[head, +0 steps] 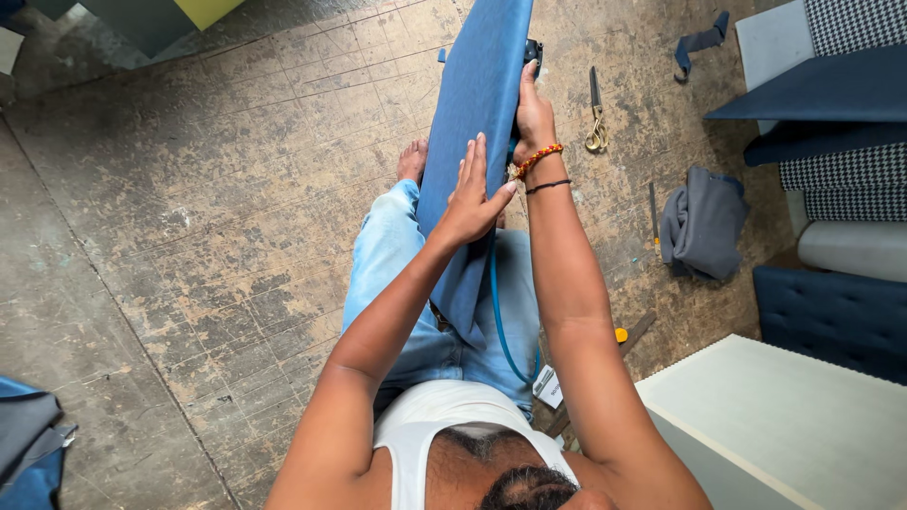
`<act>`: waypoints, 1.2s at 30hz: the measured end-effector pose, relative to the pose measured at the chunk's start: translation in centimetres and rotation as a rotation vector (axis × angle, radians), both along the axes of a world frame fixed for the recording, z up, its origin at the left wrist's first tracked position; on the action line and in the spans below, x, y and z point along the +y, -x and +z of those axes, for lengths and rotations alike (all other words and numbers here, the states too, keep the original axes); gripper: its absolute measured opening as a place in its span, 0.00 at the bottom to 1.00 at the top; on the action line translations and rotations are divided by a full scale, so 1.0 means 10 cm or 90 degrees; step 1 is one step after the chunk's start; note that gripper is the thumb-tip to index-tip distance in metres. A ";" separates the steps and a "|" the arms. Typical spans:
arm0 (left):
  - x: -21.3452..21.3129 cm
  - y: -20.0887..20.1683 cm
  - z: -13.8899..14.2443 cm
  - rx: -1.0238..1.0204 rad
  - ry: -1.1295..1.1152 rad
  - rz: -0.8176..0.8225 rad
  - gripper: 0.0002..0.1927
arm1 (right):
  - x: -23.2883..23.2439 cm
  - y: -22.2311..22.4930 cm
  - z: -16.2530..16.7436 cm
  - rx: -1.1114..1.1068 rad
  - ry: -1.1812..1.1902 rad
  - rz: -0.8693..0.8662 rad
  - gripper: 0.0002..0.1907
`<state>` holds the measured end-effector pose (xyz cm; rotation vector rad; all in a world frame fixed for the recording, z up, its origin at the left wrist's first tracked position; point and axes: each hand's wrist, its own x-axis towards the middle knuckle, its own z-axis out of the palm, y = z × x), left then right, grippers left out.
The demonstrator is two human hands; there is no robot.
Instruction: The person uses a pneumatic staple gun to attach blue fabric to the edge of a rectangular board. They repeatedly pull the fabric taut and drive staples along the perimeter, repositioning the board as needed.
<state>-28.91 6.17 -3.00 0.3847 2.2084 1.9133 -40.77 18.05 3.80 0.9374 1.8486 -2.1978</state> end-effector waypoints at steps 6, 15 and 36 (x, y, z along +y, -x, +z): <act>-0.02 0.03 -0.04 0.006 -0.033 -0.022 0.47 | -0.01 0.07 -0.19 0.103 -0.175 -0.034 0.35; 0.13 1.25 -0.26 -0.441 -0.302 0.091 0.41 | -0.07 0.14 -0.22 0.098 -0.361 -0.008 0.41; 0.36 1.85 0.03 -0.260 -0.422 -0.018 0.37 | -0.05 0.15 -0.44 0.122 -0.362 -0.017 0.42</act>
